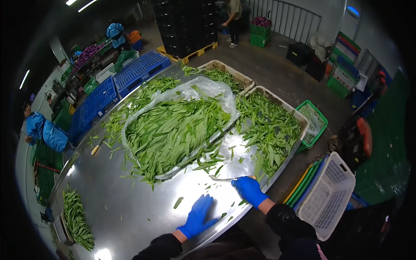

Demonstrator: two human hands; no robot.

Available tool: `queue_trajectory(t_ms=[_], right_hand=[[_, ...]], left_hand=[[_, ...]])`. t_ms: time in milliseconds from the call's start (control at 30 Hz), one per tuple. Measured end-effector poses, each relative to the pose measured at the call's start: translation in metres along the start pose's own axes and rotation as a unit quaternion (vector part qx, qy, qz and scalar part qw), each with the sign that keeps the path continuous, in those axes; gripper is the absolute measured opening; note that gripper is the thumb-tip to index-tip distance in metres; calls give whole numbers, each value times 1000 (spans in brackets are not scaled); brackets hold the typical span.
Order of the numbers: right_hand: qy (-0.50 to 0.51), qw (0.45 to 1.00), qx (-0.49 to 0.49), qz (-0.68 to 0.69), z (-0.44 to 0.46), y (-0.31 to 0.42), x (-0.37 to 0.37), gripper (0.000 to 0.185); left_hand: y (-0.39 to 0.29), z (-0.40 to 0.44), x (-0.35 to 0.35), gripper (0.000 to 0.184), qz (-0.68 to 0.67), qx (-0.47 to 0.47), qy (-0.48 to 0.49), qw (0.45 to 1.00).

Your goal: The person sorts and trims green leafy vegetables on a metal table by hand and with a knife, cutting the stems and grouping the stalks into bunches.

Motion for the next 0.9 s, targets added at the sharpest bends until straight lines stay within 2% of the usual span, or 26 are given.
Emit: queue_trajectory(t_ms=[33,67,133,167,267,300,333,400,467,500,533,733,800,900], right_hand=[[86,995,37,-45,8,4,-19,28],[90,994,37,-40,12,2,-25,28],[-81,996,-3,-27,21,-6,-35,45],[-44,999,9,-19,20,-15,-29,58],[104,994,40,-2,20,-39,10,40],[85,995,52,15,19,-45,25,23],[179,978,100,23,21,-40,17,36],[156,986,44,37,12,-31,1,35],[84,991,29,98,0,-27,-12,33],[95,988,30,121,2,-24,-26,32],[52,993,25,106,-1,-24,-26,30],[80,993,38,84,5,-27,-27,37],[99,992,22,79,7,-29,-24,34],[99,989,68,83,10,-24,-25,31]], left_hand=[[6,20,-9,79,-15,1,-31,999],[13,43,-25,78,-7,6,-61,998],[21,92,-63,76,-66,-29,-147,986],[34,120,-78,75,-76,3,-189,979],[53,194,-126,74,-24,0,-240,970],[60,219,-137,75,-27,-13,-251,968],[71,242,-145,78,-44,-41,-254,965],[96,287,-158,83,-32,-75,-254,964],[130,329,-165,87,-38,-134,-237,961],[140,349,-168,89,-49,-170,-221,959],[152,367,-169,90,-58,-180,-204,961],[205,441,-153,95,80,-226,-120,963],[212,455,-150,96,196,-227,-69,952],[217,465,-147,96,206,-219,-33,953]])
Point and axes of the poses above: each hand's wrist, its own z-axis towards the middle knuckle, its own x-axis out of the palm, y = z × x, the point moved 2 cm from there along z, towards the middle knuckle, and after that the axes turned 1 degree about -z, right-handed, at the moved point
